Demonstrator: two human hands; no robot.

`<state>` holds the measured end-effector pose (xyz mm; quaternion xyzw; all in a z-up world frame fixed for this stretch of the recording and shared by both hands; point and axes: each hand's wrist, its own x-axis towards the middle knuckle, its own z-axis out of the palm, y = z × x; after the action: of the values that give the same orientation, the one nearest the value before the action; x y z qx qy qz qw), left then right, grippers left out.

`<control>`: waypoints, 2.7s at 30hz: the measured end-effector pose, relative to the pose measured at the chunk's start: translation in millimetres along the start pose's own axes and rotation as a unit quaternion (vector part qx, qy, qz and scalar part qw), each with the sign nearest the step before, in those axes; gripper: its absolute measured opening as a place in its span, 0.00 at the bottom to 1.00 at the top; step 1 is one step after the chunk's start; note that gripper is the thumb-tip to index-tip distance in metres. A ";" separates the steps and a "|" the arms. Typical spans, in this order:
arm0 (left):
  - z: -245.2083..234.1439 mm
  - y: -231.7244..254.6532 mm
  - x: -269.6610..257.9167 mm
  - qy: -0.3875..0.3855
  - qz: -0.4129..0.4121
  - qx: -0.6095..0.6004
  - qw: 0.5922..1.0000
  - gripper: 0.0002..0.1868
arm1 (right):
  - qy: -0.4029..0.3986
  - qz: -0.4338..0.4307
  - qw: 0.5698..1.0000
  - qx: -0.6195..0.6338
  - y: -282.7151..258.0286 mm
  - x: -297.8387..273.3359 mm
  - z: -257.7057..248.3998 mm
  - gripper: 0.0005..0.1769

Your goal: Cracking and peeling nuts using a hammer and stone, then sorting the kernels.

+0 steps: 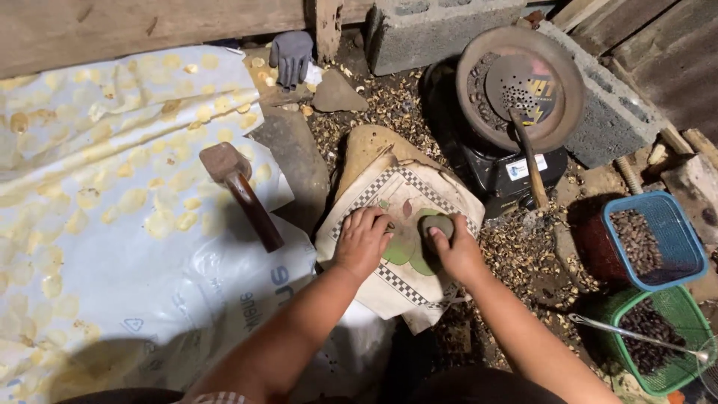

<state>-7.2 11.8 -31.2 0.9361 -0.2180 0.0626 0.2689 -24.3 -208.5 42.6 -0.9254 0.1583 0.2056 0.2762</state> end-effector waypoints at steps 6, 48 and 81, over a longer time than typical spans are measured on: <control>4.2 -3.6 0.1 0.009 0.002 -0.021 1.000 0.13 | 0.005 0.026 0.999 -0.036 12.5 17.2 0.6 0.30; 7.2 -10.5 -4.0 -0.024 -0.060 -0.084 0.994 0.12 | 0.001 -0.112 0.987 -0.113 -47.5 -26.9 13.8 0.27; -26.1 -8.7 0.9 0.066 -0.070 -0.119 0.988 0.13 | -0.045 -0.022 0.996 -0.074 -58.6 19.9 1.1 0.30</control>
<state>-2.5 31.8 -13.0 0.9040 -0.1399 0.0791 0.3961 16.4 -164.6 58.6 -0.9364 0.1098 0.2520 0.2180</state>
